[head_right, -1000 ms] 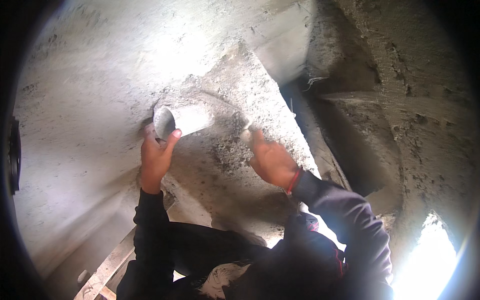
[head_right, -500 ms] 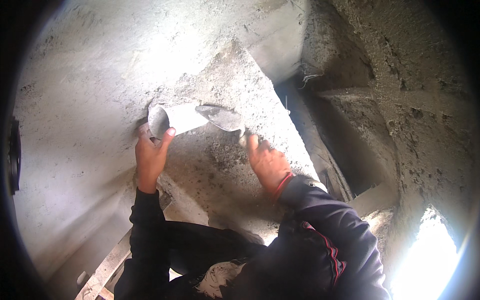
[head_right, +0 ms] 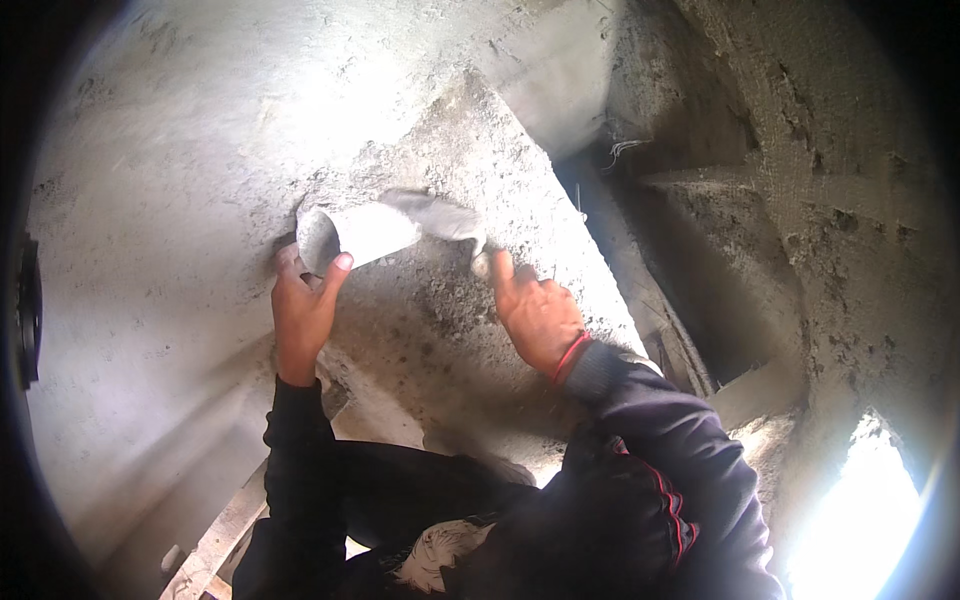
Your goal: The person uses a trowel to apply and smooth cement around a white PVC pipe embedded in a concrete wall. They repeatedly scoop cement, press it around the pipe opening, and smooth the surface to secure the pipe in place.
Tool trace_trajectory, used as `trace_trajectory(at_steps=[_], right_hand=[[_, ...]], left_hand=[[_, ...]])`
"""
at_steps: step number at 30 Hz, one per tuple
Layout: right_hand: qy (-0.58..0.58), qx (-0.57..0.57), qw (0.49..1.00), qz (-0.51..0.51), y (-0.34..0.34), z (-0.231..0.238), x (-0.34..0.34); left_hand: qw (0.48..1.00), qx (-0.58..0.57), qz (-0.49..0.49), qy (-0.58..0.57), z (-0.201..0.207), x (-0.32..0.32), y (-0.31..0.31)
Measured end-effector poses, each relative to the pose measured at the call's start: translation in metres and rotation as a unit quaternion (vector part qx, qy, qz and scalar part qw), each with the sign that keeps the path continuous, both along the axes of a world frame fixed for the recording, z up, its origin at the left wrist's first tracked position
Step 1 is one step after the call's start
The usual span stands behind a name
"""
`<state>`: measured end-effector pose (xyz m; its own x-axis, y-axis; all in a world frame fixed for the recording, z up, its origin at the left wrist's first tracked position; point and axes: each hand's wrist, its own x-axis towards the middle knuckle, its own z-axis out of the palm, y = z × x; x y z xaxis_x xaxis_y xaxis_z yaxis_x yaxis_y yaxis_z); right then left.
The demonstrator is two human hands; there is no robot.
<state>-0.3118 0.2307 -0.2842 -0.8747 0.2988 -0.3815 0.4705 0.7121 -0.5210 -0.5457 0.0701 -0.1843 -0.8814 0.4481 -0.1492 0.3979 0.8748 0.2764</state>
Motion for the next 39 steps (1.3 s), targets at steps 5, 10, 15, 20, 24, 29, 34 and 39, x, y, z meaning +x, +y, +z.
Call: trace_trajectory(at_steps=[5,10,15,20,24,29,34,39], right_hand=[[0.001,-0.143,0.989,-0.023,0.008,0.004,-0.003],[0.040,-0.115,0.992,-0.028,0.007,0.004,-0.004],[0.184,-0.173,0.965,-0.074,0.029,0.026,0.009],[0.118,-0.167,0.971,-0.121,0.073,0.048,0.001],[0.170,-0.125,0.976,-0.056,0.108,0.042,-0.010],[0.071,-0.091,0.993,0.039,0.121,0.057,-0.033],[0.092,-0.013,0.986,0.136,0.122,0.024,-0.042],[0.012,-0.105,0.991,0.078,0.096,0.050,-0.036]], left_hand=[[0.998,-0.010,0.038,-0.056,0.009,0.006,0.016],[0.999,-0.017,0.008,-0.032,0.007,-0.003,0.011],[0.998,-0.013,0.014,-0.055,0.006,-0.002,0.010],[0.998,-0.022,0.026,-0.062,0.013,0.000,0.011],[0.996,-0.020,0.030,-0.079,0.012,0.000,0.013],[0.995,0.032,0.001,-0.094,0.009,-0.006,0.006],[0.998,0.045,-0.028,-0.024,-0.002,-0.005,0.004],[0.998,0.047,-0.017,-0.043,0.001,-0.004,0.002]])
